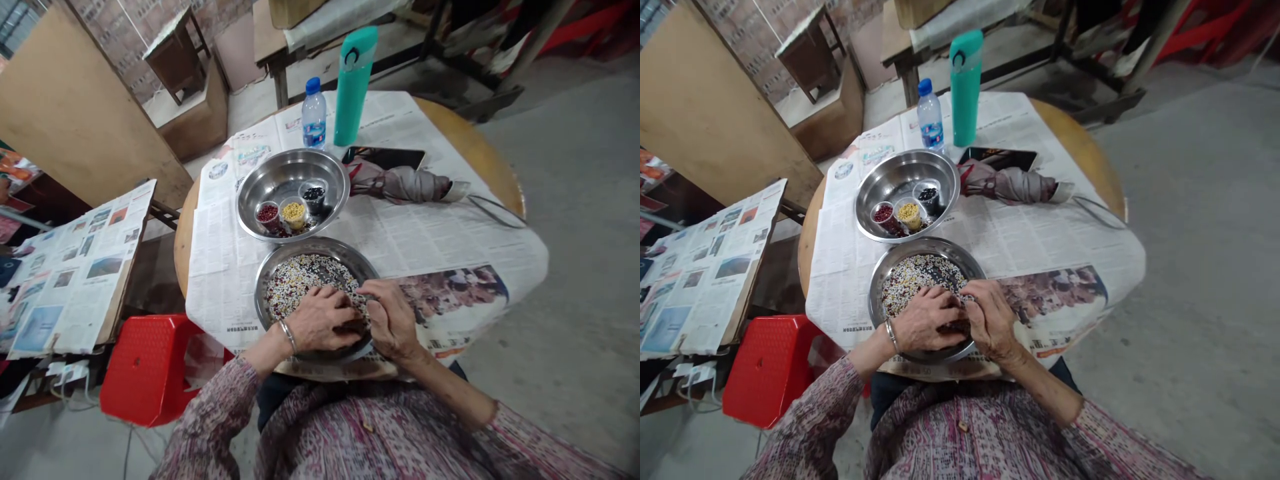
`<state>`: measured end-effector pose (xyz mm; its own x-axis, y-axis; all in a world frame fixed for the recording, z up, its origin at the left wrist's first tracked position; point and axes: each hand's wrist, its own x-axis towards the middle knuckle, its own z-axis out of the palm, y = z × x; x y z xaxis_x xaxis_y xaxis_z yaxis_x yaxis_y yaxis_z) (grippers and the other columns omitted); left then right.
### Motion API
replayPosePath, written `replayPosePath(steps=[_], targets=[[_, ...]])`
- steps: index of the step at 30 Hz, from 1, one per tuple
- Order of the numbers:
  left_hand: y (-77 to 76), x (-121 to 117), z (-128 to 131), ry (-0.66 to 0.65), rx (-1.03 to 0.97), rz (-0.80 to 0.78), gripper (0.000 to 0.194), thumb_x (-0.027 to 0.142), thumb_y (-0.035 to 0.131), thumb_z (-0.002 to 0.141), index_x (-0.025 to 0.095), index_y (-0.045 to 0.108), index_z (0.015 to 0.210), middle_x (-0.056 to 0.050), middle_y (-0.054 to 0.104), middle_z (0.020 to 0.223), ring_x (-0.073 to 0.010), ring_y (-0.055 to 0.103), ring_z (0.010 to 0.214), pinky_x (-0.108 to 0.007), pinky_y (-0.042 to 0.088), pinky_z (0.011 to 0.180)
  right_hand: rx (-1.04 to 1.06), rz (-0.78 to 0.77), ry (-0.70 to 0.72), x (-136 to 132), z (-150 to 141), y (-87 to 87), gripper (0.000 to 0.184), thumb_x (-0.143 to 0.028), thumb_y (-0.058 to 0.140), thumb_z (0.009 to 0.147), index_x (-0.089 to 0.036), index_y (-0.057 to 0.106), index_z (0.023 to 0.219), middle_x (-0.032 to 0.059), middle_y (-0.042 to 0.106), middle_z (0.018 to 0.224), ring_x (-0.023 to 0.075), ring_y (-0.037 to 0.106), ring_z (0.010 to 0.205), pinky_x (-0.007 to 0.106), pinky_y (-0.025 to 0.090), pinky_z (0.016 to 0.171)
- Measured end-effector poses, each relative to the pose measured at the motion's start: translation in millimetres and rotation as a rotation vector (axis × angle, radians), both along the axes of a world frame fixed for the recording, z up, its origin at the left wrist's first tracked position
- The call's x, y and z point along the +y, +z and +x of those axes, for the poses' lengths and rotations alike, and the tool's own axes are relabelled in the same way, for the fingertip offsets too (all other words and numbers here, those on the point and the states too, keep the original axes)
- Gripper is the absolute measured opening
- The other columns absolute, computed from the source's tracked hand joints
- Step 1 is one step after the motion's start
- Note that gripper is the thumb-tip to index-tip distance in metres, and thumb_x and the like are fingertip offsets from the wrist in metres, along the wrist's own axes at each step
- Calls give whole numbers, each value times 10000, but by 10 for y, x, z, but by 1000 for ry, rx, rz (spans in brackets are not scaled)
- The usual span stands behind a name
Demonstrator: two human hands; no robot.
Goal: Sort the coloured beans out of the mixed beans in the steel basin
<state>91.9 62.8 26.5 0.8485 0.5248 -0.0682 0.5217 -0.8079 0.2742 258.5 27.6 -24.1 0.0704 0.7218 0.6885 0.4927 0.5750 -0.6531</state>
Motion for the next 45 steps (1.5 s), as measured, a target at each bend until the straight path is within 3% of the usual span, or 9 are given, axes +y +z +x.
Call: replayPosePath(steps=[5, 10, 14, 17, 21, 27, 31, 39, 45], targets=[[84, -76, -378, -9, 65, 77, 163, 204, 590, 884, 221, 652, 1034, -58, 588, 1176, -228, 503, 1066, -392, 457, 927, 9, -11, -7, 2, 1, -9, 218, -146, 436, 910, -206, 596, 1046, 75, 620, 952, 220, 595, 903, 388, 480, 829], [179, 4, -605, 428, -3, 182, 266, 107, 457, 940, 223, 597, 1134, -73, 528, 1227, -201, 492, 1127, -344, 479, 987, 7, -33, -21, 1, -2, -3, 192, -171, 439, 920, -217, 599, 1016, 71, 621, 932, 218, 596, 887, 390, 486, 819], [236, -89, -594, 683, 13, 147, 367, 365, 601, 919, 235, 511, 1250, -89, 501, 1231, -239, 496, 1143, -404, 509, 967, 4, -53, -33, -3, -6, -7, 190, -186, 435, 921, -220, 600, 1009, 72, 627, 929, 222, 600, 888, 398, 488, 819], [234, -204, -463, 681, 105, 86, 693, 578, 721, 766, 224, 476, 1309, -110, 488, 1255, -288, 494, 1131, -445, 515, 940, 3, -43, -25, -4, -9, 1, 189, -171, 444, 915, -219, 597, 1015, 71, 625, 930, 218, 595, 890, 391, 487, 819], [192, -256, -223, 544, 134, 127, 813, 553, 778, 717, 282, 413, 1391, -124, 388, 1416, -345, 416, 1228, -503, 474, 984, 4, -32, -17, -3, -7, 17, 197, -144, 451, 908, -212, 587, 1032, 75, 618, 944, 216, 590, 898, 391, 483, 827], [50, -122, 83, 406, 128, 13, 259, 249, 533, 941, 252, 572, 1197, -79, 498, 1247, -253, 495, 1104, -384, 524, 904, 7, -37, -27, 8, -4, -1, 165, -173, 462, 914, -216, 596, 1001, 72, 629, 933, 217, 603, 885, 395, 493, 816], [6, -83, 207, 316, 113, -60, 211, 159, 478, 939, 190, 587, 1117, -70, 565, 1119, -210, 547, 1029, -338, 522, 919, -10, -39, -36, 11, -1, -1, 153, -189, 464, 921, -222, 591, 1001, 74, 635, 928, 219, 610, 873, 401, 504, 799], [269, -133, -312, 552, 105, -66, 184, 70, 468, 900, 202, 593, 926, -37, 588, 969, -168, 573, 914, -309, 526, 870, 5, -50, -32, 13, -6, 16, 155, -187, 481, 911, -227, 607, 993, 67, 649, 920, 221, 617, 878, 400, 502, 808], [364, -221, -475, 666, 107, 109, 155, 177, 559, 911, 219, 586, 1058, -64, 535, 1209, -231, 497, 1101, -392, 508, 954, 2, -44, -34, 4, -11, 6, 165, -172, 480, 912, -219, 607, 1007, 59, 644, 923, 209, 609, 882, 386, 504, 800]])
